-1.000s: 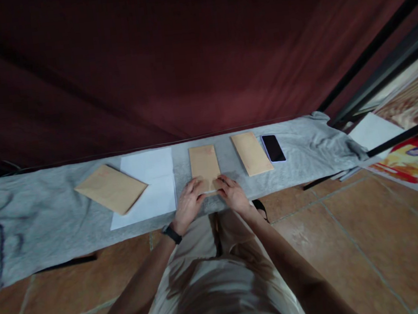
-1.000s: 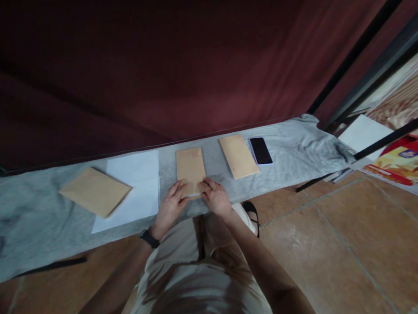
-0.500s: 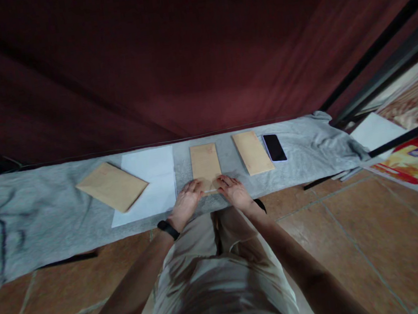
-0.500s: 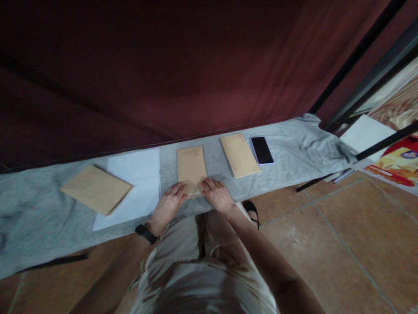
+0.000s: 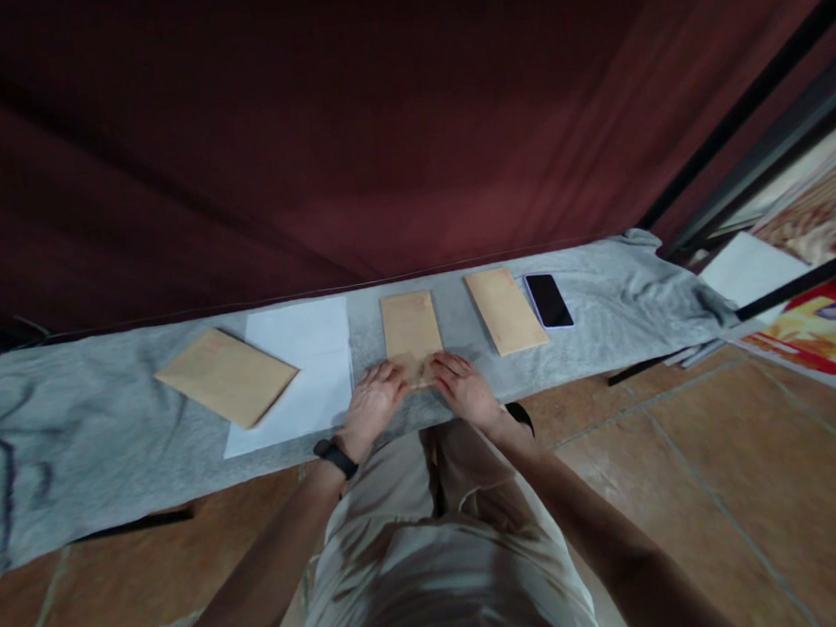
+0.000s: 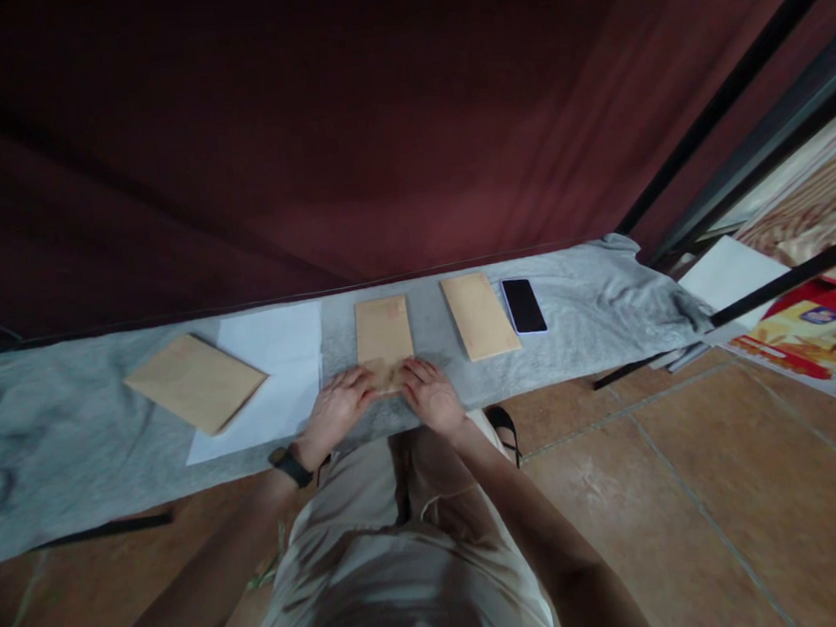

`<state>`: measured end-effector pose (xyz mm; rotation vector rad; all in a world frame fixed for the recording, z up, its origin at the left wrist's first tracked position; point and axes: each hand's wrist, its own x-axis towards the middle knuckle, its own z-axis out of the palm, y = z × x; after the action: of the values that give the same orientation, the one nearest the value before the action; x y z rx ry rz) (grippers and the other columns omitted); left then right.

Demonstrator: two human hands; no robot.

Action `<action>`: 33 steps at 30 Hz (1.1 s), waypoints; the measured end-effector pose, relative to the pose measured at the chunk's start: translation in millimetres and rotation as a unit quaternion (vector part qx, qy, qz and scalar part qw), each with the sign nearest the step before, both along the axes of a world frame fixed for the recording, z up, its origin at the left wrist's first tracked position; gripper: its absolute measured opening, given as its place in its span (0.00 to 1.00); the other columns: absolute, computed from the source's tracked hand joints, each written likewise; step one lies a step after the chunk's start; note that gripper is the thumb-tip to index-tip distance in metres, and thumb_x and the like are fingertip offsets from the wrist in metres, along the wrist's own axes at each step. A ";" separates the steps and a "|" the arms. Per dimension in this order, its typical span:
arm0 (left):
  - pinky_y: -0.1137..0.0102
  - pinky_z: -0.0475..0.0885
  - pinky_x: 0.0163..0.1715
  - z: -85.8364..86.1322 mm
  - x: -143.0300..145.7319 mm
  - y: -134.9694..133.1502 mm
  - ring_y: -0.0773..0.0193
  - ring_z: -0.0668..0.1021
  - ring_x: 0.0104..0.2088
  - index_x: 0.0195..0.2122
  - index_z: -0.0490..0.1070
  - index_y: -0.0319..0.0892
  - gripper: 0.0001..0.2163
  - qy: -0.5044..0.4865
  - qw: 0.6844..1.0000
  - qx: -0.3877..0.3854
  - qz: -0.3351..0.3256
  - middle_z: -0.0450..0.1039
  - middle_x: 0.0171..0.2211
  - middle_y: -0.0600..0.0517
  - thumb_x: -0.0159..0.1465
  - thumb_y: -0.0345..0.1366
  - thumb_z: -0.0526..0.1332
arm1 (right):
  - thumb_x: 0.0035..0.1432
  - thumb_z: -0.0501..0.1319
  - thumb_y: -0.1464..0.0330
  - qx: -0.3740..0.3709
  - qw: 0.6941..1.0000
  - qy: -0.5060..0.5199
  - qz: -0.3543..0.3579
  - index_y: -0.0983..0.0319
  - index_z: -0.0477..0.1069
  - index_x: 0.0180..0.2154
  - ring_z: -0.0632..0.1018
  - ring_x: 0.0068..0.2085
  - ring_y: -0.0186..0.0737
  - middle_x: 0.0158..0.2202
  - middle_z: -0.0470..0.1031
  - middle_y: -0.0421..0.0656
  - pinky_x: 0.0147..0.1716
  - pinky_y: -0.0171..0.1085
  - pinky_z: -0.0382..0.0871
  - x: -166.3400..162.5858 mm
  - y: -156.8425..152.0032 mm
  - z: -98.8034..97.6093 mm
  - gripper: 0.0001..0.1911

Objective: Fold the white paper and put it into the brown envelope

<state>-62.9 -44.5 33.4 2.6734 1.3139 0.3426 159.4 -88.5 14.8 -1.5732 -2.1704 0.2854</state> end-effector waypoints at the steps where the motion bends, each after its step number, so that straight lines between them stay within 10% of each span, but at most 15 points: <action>1: 0.54 0.70 0.55 1.7 2.0 1.4 0.50 0.78 0.50 0.47 0.77 0.40 0.13 0.001 1.000 0.000 0.005 0.77 0.49 0.41 0.72 0.37 0.54 | 0.73 0.53 0.67 0.004 1.000 0.009 0.002 0.61 0.70 0.62 0.68 0.66 0.47 0.66 0.69 0.50 0.67 0.49 0.61 -2.1 -1.1 -1.6 0.21; 9: 0.56 0.60 0.69 -9.3 47.8 44.5 0.52 0.62 0.70 0.66 0.63 0.36 0.22 -0.044 0.999 0.023 -0.018 0.60 0.70 0.39 0.73 0.37 0.50 | 0.74 0.54 0.63 0.023 0.999 -0.028 0.016 0.62 0.66 0.66 0.67 0.68 0.46 0.69 0.65 0.50 0.69 0.48 0.59 -8.6 -7.6 -13.5 0.23; 21: 0.54 0.49 0.72 -17.0 82.8 151.0 0.53 0.56 0.73 0.72 0.54 0.38 0.29 0.032 0.998 0.031 -0.034 0.55 0.72 0.43 0.74 0.46 0.46 | 0.72 0.56 0.61 0.047 0.999 -0.008 0.011 0.59 0.61 0.68 0.67 0.68 0.49 0.70 0.63 0.50 0.67 0.54 0.64 -11.8 -6.9 -18.4 0.27; 33: 0.55 0.45 0.72 -34.9 76.7 156.0 0.56 0.55 0.73 0.73 0.54 0.43 0.28 0.052 0.996 0.034 -0.066 0.56 0.72 0.48 0.74 0.45 0.45 | 0.70 0.58 0.62 0.029 0.999 0.013 0.008 0.57 0.60 0.69 0.69 0.68 0.53 0.70 0.63 0.50 0.66 0.57 0.64 -13.1 -6.3 -18.4 0.29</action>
<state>13.8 111.4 -1.5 2.8532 1.1641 0.2392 146.2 -94.7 -3.6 -1.5127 -2.1527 0.2438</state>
